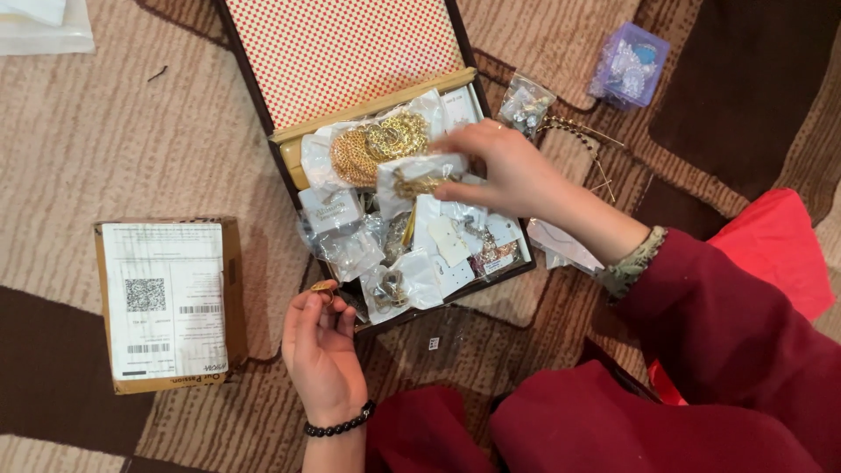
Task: The person sits on the floor and sorts through a box of assorted jewelry. They remove items from plastic packaging, try on a ring and a bracelet, and place the items on the floor or back into the box.
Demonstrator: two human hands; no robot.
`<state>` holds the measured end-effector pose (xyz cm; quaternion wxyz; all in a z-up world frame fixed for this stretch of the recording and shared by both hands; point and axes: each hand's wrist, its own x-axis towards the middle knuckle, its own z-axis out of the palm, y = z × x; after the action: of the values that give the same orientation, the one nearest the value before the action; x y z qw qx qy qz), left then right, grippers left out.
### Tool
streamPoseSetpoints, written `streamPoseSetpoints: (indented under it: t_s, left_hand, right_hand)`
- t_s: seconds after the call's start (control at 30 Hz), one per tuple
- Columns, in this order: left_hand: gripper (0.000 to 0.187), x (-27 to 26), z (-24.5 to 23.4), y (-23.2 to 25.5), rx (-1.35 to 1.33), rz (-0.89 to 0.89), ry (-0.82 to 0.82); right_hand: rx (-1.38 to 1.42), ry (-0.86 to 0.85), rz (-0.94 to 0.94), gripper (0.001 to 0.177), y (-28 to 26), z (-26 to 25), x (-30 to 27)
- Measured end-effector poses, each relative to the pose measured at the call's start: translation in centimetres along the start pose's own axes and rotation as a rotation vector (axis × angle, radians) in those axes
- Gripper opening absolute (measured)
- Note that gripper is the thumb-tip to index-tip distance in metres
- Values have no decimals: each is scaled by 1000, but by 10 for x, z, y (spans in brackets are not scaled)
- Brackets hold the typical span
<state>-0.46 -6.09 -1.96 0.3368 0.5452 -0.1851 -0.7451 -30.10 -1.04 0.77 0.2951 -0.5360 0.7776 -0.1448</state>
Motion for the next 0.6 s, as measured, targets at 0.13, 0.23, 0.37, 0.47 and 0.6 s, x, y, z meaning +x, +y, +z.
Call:
streamPoseSetpoints:
  t_s: [0.13,0.23,0.37,0.47,0.6]
  left_hand:
    - [10,-1,2,1,3,-3,-1]
    - [10,-1,3,3,6,-8,5]
    - [9,-2,2,3,-5,-11,2]
    - [9,-2,1,2,-12,-13,0]
    - [9,-1,0,2,-16,-9,-10]
  right_hand:
    - [27,40,-193,40,16,18,-11]
    - [-91,166,-544,25,10,25,-25]
    - [-357,319,-758,11,7,31,-42]
    - [-468,414,-792,7,-5,26,-44]
    - [-516,385,-862,32,-12,16,-45]
